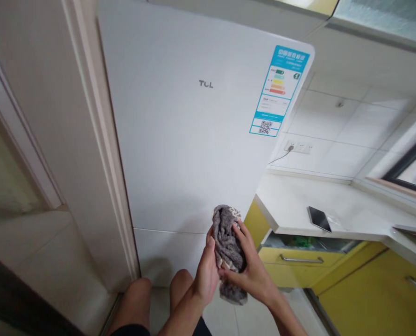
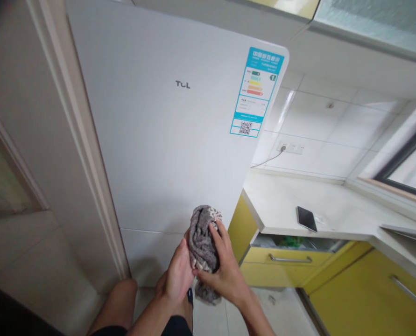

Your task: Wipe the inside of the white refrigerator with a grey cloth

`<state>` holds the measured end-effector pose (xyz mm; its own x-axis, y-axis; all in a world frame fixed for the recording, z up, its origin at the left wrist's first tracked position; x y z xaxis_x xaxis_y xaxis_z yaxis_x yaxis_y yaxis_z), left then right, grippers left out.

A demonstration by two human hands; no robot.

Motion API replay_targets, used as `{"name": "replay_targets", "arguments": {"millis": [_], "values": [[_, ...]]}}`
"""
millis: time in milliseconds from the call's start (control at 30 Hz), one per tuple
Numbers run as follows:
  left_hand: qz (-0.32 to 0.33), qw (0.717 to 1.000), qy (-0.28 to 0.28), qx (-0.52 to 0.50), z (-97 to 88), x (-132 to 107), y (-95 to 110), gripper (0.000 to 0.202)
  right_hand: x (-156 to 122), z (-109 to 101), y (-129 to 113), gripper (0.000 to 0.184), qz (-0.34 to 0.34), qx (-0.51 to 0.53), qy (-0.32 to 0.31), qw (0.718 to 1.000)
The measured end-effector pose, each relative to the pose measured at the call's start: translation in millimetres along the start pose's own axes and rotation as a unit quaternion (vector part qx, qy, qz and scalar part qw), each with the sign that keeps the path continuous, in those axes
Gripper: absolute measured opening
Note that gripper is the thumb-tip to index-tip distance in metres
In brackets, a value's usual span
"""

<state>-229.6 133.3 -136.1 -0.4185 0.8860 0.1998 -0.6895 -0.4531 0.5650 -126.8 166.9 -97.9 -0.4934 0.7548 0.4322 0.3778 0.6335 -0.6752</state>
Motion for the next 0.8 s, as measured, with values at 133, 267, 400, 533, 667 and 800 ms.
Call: {"name": "replay_targets", "arguments": {"millis": [133, 267, 400, 533, 667, 800], "values": [[0.003, 0.994, -0.099, -0.043, 39.7, 10, -9, 0.078, 11, -37, 19, 0.083, 0.007, 0.024, 0.083, 0.996], [-0.005, 0.988, -0.147, -0.045, 62.0, 24, -32, 0.078, 23, -69, 37, 0.062, 0.019, 0.026, 0.166, 0.986], [-0.028, 0.988, -0.152, 0.009, 53.8, 37, -53, 0.085, 43, -107, 65, 0.047, 0.045, 0.006, 0.231, 0.972], [-0.052, 0.983, -0.126, 0.121, -1.3, 39, -63, 0.075, 75, -158, 104, 0.046, 0.059, -0.064, 0.320, 0.943], [-0.062, 0.964, -0.055, 0.254, -95.0, 26, -59, 0.075, 116, -191, 154, 0.048, 0.059, -0.185, 0.315, 0.929], [-0.061, 0.905, 0.037, 0.419, -191.3, -6, -46, 0.066, 147, -183, 223, 0.049, 0.132, -0.315, 0.176, 0.923]]}}
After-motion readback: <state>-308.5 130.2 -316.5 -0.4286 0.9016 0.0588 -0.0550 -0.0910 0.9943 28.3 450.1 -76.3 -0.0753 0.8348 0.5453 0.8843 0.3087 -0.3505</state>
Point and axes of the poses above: each hand's wrist, its own x-axis towards the middle knuckle, its own z-axis out of the palm, y = z × x, the point moved 7 cm from there along x, towards the middle knuckle, and after that the axes turned 15 degrees about z, right-handed, at the moved point
